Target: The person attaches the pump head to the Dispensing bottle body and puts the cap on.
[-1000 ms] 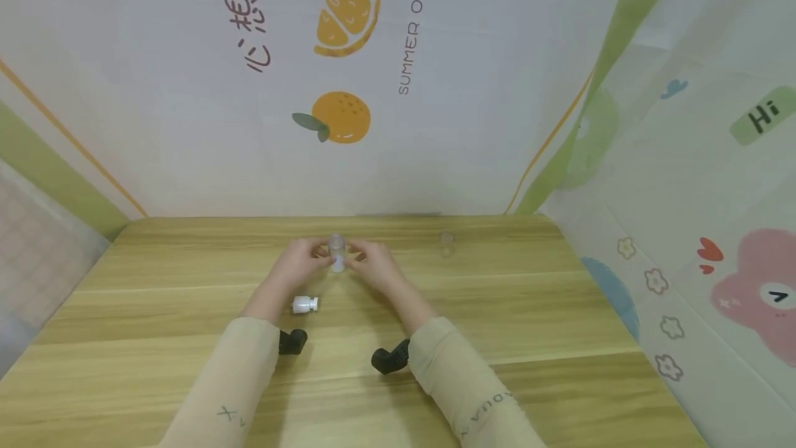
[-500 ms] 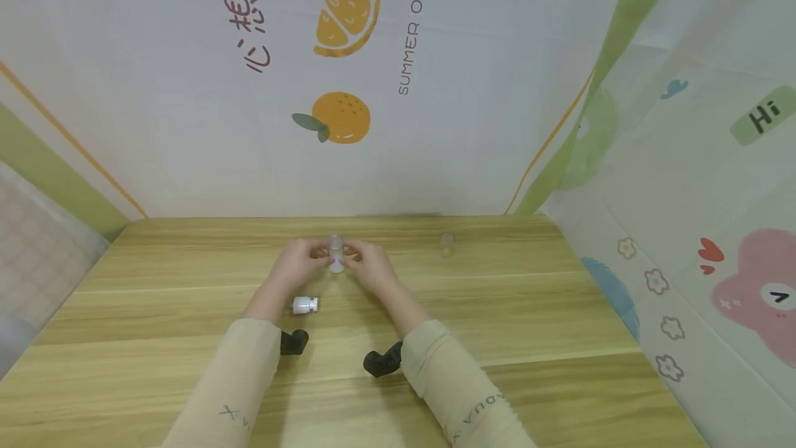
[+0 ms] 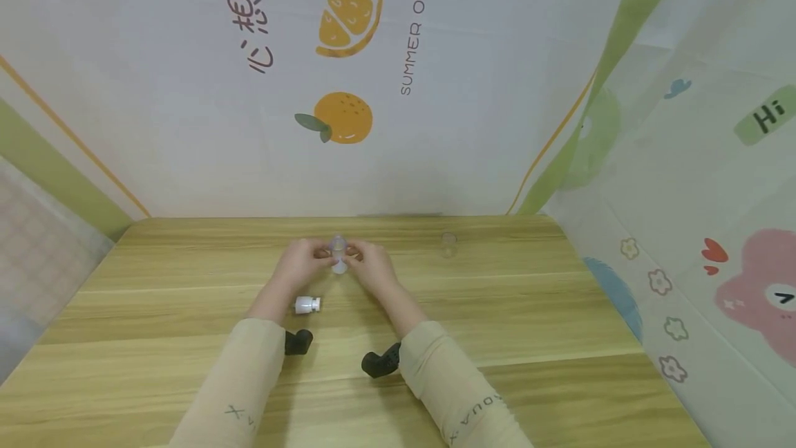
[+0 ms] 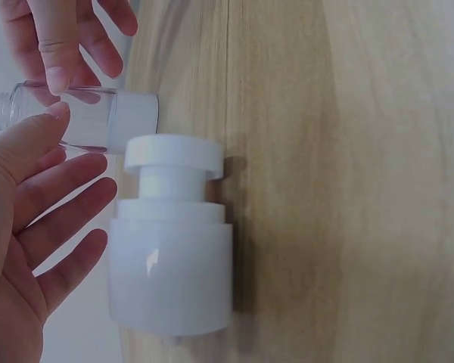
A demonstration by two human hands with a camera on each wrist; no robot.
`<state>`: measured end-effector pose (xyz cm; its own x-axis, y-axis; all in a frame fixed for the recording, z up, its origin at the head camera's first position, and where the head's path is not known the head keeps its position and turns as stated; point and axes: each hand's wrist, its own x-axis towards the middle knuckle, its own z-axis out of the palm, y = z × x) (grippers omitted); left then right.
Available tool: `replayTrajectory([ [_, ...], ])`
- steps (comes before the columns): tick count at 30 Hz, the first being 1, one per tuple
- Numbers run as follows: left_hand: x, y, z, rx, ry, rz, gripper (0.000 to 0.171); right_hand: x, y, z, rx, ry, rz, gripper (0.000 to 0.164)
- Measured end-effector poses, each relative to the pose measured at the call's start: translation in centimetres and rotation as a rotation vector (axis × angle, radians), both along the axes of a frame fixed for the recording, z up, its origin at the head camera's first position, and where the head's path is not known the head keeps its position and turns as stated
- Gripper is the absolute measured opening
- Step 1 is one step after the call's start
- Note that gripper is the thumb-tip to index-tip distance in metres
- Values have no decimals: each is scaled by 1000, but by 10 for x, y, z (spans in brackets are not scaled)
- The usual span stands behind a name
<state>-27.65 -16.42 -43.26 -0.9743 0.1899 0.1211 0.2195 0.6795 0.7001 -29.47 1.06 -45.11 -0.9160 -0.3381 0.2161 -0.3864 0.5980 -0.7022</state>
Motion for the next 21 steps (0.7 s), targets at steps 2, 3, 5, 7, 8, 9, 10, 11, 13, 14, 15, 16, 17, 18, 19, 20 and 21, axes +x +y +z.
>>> replayTrajectory([
  [2, 0, 0, 0, 1, 0, -3, 34, 0, 0, 1, 6, 2, -2, 38],
  [3, 0, 1, 0, 2, -1, -3, 33, 0, 1, 1, 7, 3, -3, 37],
  [5, 0, 1, 1, 1, -3, -1, 32, 0, 1, 1, 9, 6, 0, 37],
  [7, 0, 1, 2, 4, -8, -4, 31, 0, 2, 2, 10, 11, 3, 37],
  [8, 0, 0, 2, 5, -10, -7, 31, 0, 2, 2, 10, 14, 2, 37],
  [9, 0, 0, 2, 6, -15, -8, 32, 0, 3, 2, 12, 17, 1, 36],
  [10, 0, 0, 3, 8, -18, -8, 32, 0, 3, 2, 16, 20, 2, 36],
  [11, 0, 0, 3, 9, -21, -10, 33, -1, 3, 2, 15, 23, 4, 36],
  [13, 1, 0, 3, 13, -23, -14, 33, -1, 4, 2, 19, 28, 6, 36],
  [14, 1, 0, 4, 14, -23, -15, 34, -1, 5, 2, 19, 29, 9, 36],
  [15, 2, 0, 4, 15, -21, -16, 33, -1, 5, 2, 19, 32, 14, 37],
  [16, 2, 0, 4, 15, -18, -19, 33, 0, 6, 3, 17, 31, 17, 37],
  [17, 2, 0, 4, 14, -15, -23, 33, 0, 6, 3, 15, 31, 19, 37],
  [18, 3, 0, 5, 16, -15, -24, 33, 0, 7, 3, 16, 32, 20, 37],
  [19, 4, 0, 5, 17, -16, -27, 33, 0, 8, 3, 12, 33, 22, 37],
  [20, 4, 0, 6, 19, -17, -29, 33, 0, 9, 3, 8, 32, 25, 37],
  [21, 5, 0, 6, 20, -19, -32, 33, 0, 9, 3, 8, 33, 29, 37],
])
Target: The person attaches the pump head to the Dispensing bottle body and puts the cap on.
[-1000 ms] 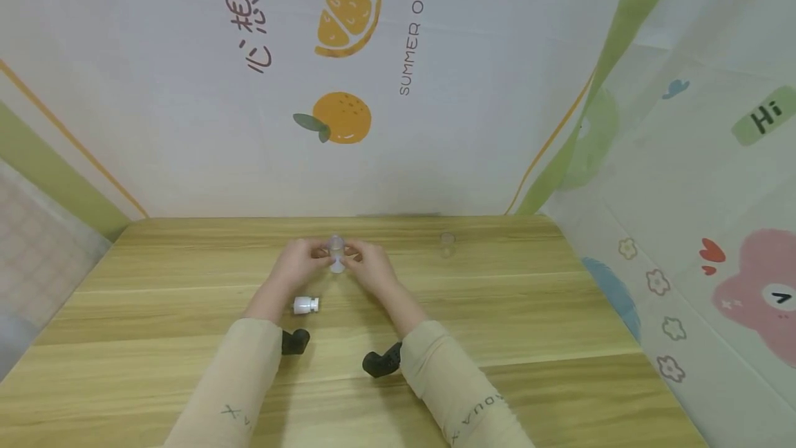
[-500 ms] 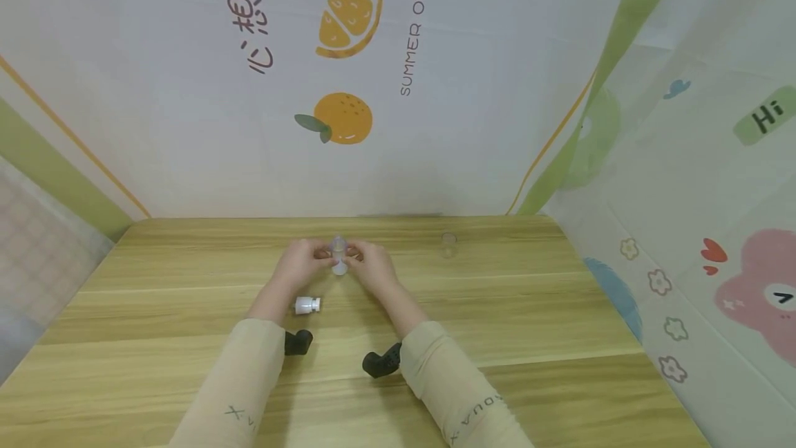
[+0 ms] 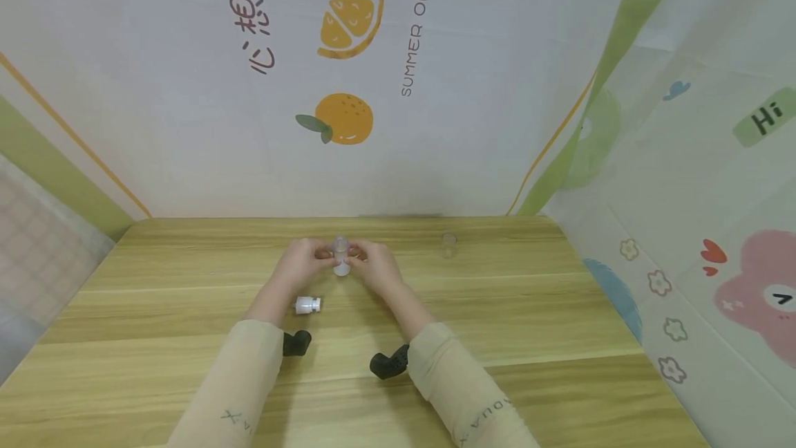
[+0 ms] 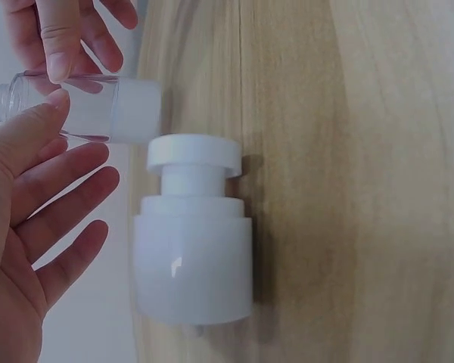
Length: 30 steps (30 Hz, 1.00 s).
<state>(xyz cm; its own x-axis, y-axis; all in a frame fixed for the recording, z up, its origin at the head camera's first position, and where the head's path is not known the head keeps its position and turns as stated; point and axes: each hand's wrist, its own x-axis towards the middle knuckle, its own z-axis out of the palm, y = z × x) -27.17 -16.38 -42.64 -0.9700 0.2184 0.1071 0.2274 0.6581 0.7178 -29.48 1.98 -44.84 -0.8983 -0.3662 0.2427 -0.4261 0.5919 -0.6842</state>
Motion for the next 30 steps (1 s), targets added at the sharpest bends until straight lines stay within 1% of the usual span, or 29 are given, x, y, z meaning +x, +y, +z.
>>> replayTrajectory([
  [8, 3, 1, 6, 20, 14, -28, 32, 3, 5, 5, -13, -1, 19, 38],
  [11, 3, 2, 8, 27, 13, -28, 31, 4, 8, 7, -19, 6, 27, 38],
  [17, 5, 4, 11, 10, 42, -30, 30, 5, 13, 10, -63, 3, 56, 38],
  [20, 6, 5, 12, 8, 64, -44, 30, 6, 15, 11, -80, 1, 62, 37],
  [30, 12, 12, 16, 56, 98, -68, 30, 12, 24, 16, -128, 25, 73, 35],
])
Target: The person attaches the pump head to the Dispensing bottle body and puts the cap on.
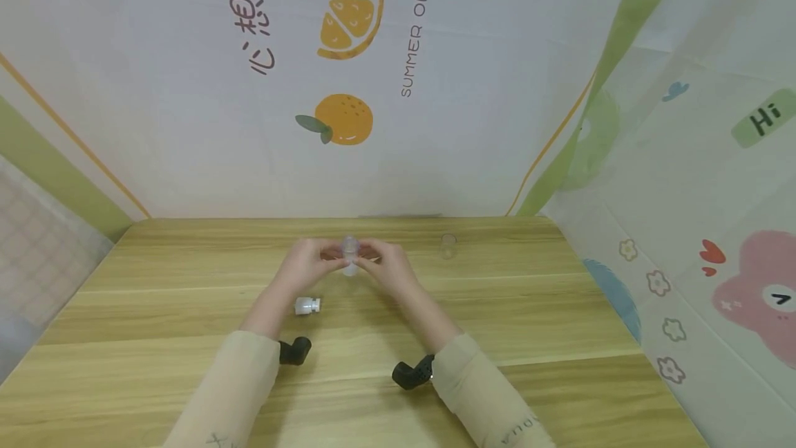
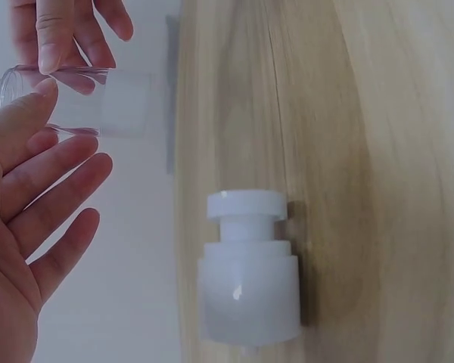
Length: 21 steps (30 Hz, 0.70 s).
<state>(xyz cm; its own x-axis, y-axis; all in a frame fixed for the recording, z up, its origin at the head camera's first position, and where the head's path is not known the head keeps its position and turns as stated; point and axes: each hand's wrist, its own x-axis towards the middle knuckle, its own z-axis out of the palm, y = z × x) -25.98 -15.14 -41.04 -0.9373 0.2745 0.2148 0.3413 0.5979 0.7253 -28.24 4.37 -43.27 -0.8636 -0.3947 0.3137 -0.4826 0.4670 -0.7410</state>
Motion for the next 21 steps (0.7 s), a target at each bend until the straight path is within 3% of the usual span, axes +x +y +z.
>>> replayTrajectory([
  [21, 22, 18, 19, -31, 189, -51, 24, 26, 25, 15, -136, 138, 53, 33],
])
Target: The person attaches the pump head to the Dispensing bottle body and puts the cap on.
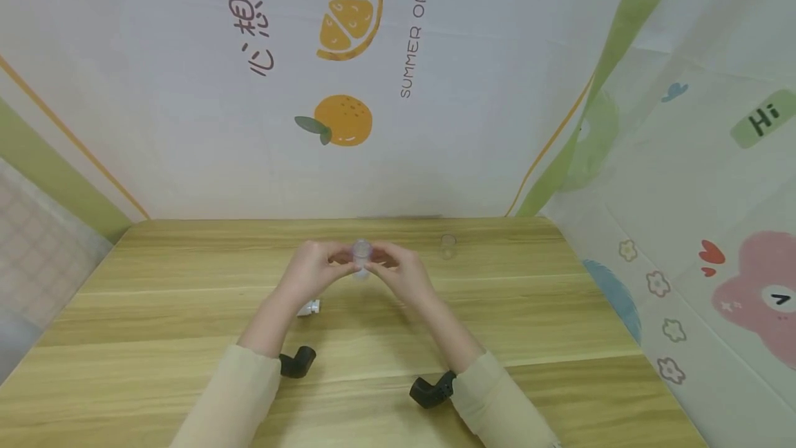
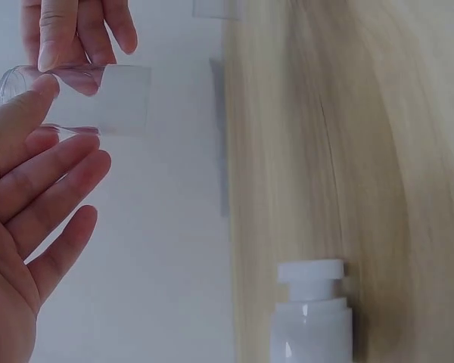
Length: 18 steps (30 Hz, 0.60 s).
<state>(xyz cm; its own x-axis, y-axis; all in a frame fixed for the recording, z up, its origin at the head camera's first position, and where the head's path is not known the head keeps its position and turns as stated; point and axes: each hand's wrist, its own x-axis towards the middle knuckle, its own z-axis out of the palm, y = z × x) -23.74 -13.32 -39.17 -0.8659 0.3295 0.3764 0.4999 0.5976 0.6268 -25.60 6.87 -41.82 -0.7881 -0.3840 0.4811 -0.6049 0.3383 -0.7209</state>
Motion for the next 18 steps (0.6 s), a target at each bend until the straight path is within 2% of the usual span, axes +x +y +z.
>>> replayTrajectory([
  [7, 9, 6, 2, 45, 80, -42, 23, 10, 9, 5, -11, 19, 2, 35],
  [18, 23, 15, 4, 79, 55, -58, 24, 26, 21, 6, -57, 65, 16, 32],
])
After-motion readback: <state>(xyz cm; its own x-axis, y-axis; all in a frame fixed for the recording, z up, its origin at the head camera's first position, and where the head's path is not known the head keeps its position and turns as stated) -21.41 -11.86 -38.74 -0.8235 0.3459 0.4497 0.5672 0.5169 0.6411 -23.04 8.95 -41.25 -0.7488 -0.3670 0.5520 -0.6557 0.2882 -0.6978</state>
